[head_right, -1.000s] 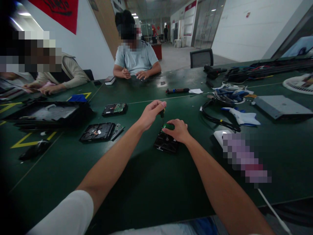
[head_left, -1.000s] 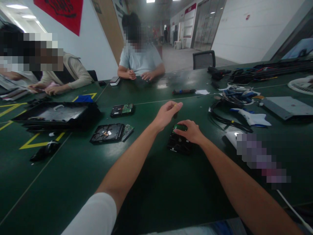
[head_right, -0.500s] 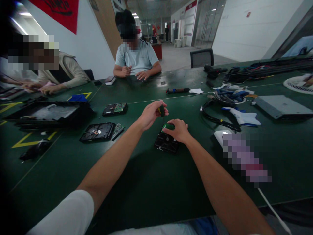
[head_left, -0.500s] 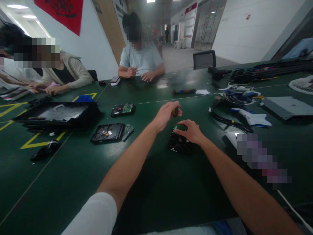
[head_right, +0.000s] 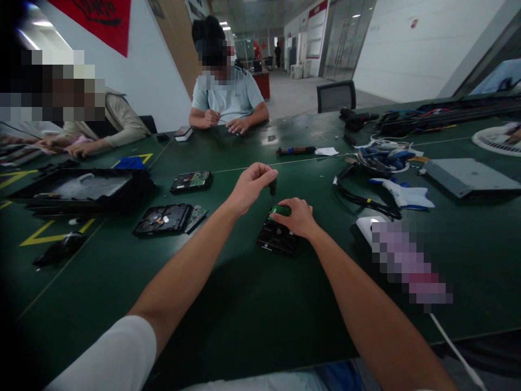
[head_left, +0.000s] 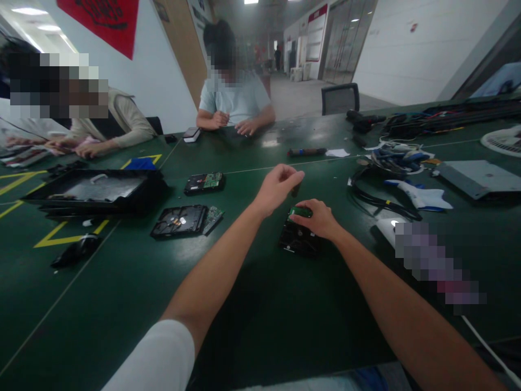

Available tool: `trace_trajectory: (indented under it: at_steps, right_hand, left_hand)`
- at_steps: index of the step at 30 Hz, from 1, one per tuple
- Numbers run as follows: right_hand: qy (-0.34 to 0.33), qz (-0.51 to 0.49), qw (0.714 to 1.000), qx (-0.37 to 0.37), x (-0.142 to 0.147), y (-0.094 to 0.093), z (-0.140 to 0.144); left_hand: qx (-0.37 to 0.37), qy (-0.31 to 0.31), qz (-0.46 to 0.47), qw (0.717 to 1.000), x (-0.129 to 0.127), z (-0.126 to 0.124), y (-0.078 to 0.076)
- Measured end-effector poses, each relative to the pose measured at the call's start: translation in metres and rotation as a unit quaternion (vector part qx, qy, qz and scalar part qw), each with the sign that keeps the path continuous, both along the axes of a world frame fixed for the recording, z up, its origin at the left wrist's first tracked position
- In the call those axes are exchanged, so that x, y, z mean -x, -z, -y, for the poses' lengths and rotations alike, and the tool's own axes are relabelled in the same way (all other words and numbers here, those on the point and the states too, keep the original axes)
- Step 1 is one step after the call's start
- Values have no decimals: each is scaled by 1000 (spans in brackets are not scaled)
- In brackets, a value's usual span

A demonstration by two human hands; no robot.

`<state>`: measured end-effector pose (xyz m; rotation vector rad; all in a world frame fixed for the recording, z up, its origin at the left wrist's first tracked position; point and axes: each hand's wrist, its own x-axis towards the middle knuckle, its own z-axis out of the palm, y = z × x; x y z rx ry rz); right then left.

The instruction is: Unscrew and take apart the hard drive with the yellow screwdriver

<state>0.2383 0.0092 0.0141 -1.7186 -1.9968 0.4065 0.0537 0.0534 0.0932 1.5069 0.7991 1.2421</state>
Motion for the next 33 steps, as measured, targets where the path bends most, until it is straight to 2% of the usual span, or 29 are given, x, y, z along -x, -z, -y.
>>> trace_trajectory:
  at_steps: [3,9,18,20,24,26,29,33]
  right_hand:
    - [-3,2,1000,4,0,-1,0]
    - [-6,3,1000,6,0,-2,0]
    - [-1,8,1000,2,-1,0,-2]
    - [-3,8,1000,3,-1,0,-3]
    - [-2,4,1000,6,-1,1,-3]
    - [1,3,1000,7,-1,1,-2]
    - [0,3,1000,6,-1,0,-2]
    - [-6,8,1000,9,0,-3,0]
  left_hand:
    - [-24,-36,-7,999,1,0,-2]
    - [-7,-15,21,1000,0,0,-5]
    - [108,46,108,987,-3,5,-10]
    - [97,40,98,990,-3,3,-8]
    - [9,-14,40,999,-1,-3,-2]
    - [-16,-22,23,999,0,-5,0]
    - [-7,4,36,999,-1,-3,-2]
    - [57,36,78,995,-3,3,-9]
